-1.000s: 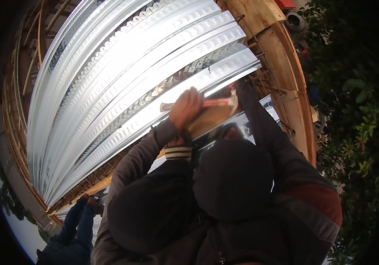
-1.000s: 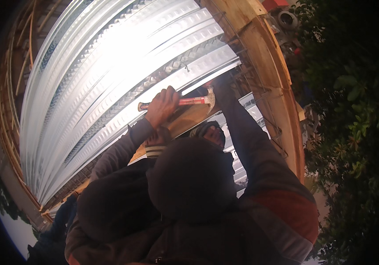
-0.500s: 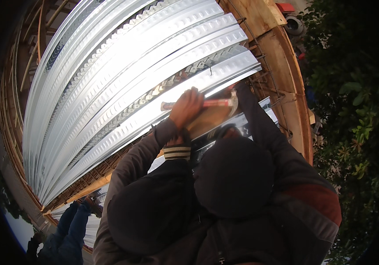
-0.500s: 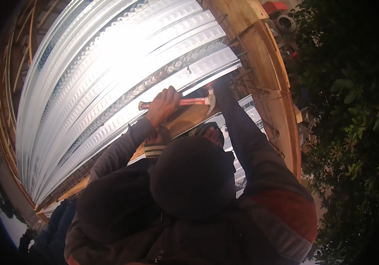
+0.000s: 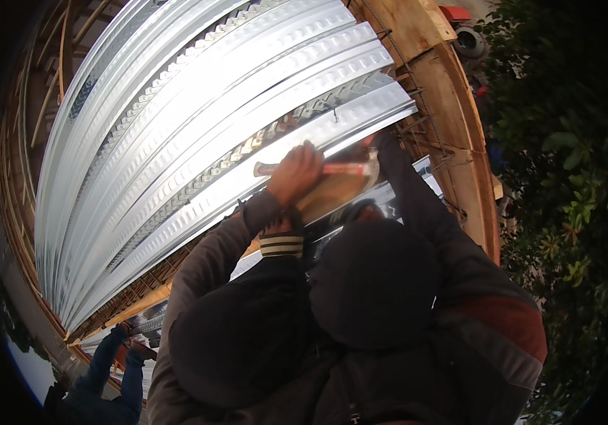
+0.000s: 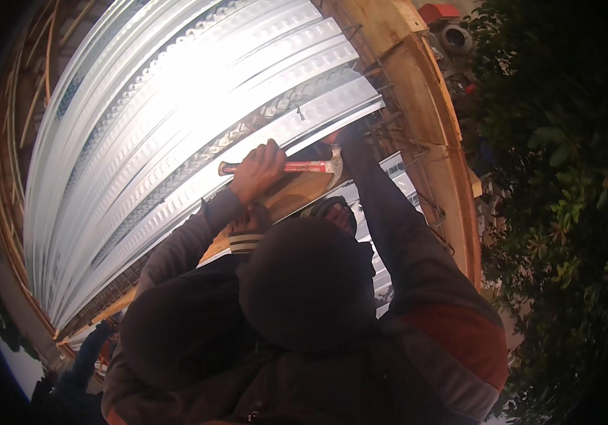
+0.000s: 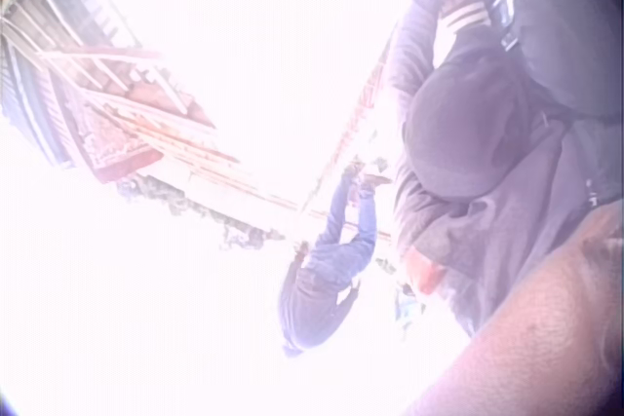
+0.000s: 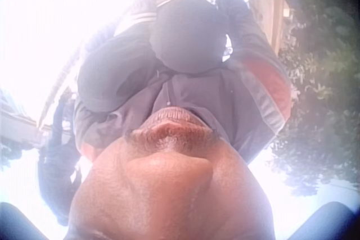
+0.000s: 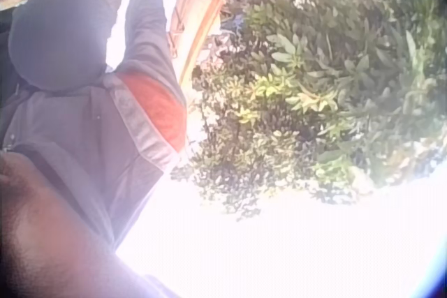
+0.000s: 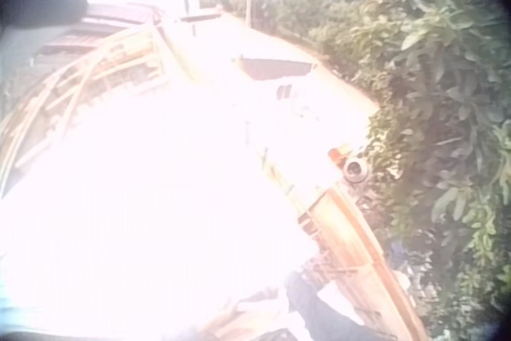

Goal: The person hammers nails into corrugated metal sheets on a roof, securing them to wooden beams. The person retrieves nails from a bucket and uses a hammer to fasten the sheets in place.

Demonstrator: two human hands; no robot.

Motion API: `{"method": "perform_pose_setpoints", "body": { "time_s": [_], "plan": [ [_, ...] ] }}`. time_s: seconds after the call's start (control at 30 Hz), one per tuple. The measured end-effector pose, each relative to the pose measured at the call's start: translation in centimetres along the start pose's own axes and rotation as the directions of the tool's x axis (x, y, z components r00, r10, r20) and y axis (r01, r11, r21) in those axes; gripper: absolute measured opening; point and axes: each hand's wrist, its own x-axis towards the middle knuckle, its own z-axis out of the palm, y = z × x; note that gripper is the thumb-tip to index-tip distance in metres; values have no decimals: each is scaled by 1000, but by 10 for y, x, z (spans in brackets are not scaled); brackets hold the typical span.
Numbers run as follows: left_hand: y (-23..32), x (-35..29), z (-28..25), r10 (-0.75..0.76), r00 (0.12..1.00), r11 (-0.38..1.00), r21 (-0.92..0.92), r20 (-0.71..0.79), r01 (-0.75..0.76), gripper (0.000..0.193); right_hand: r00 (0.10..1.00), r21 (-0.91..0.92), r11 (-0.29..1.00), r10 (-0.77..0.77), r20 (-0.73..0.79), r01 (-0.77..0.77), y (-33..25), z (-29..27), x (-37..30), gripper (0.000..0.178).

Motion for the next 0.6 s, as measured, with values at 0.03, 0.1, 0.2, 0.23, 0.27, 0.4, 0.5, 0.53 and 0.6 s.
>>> {"method": "perform_pose_setpoints", "body": {
  "time_s": [0.03, 0.1, 0.2, 0.23, 0.27, 0.4, 0.5, 0.53, 0.6],
  "plan": [
    [-2, 1, 0, 13, 1000, 1000, -3, -22, -13, 14, 1000, 3, 1000, 0, -3, 0, 0, -1, 0, 32],
    [-3, -1, -2, 28, 998, 1000, -10, -57, -29, 14, 1000, 7, 1000, 3, -1, -3, 0, 0, -1, 32],
    [-6, 0, -3, 33, 999, 999, 3, -20, -33, 15, 1000, 12, 1000, 3, -2, -3, 0, 0, -1, 31],
    [-6, 1, -2, 28, 999, 1000, 4, -28, -28, 15, 1000, 12, 1000, 6, -5, -6, 0, -1, -3, 31],
    [-4, 0, -1, 23, 999, 1000, 5, -35, -23, 14, 1000, 14, 1000, 9, -11, -9, 1, -2, -4, 31],
    [-5, -2, 3, 22, 1000, 1000, -15, -10, -22, 17, 1000, 19, 1000, 10, -20, -10, 3, -4, -3, 31],
    [-7, -4, 5, 32, 999, 999, -45, 14, -31, 22, 1000, 31, 999, 14, -24, -14, 6, -7, -1, 30],
    [-8, -5, 7, 38, 999, 999, -39, 13, -38, 24, 1000, 37, 999, 13, -24, -12, 6, -7, 1, 30],
    [-7, -5, 7, 55, 998, 998, -34, 15, -55, 28, 999, 44, 999, 14, -30, -13, 8, -10, 0, 30]
  ]
}}
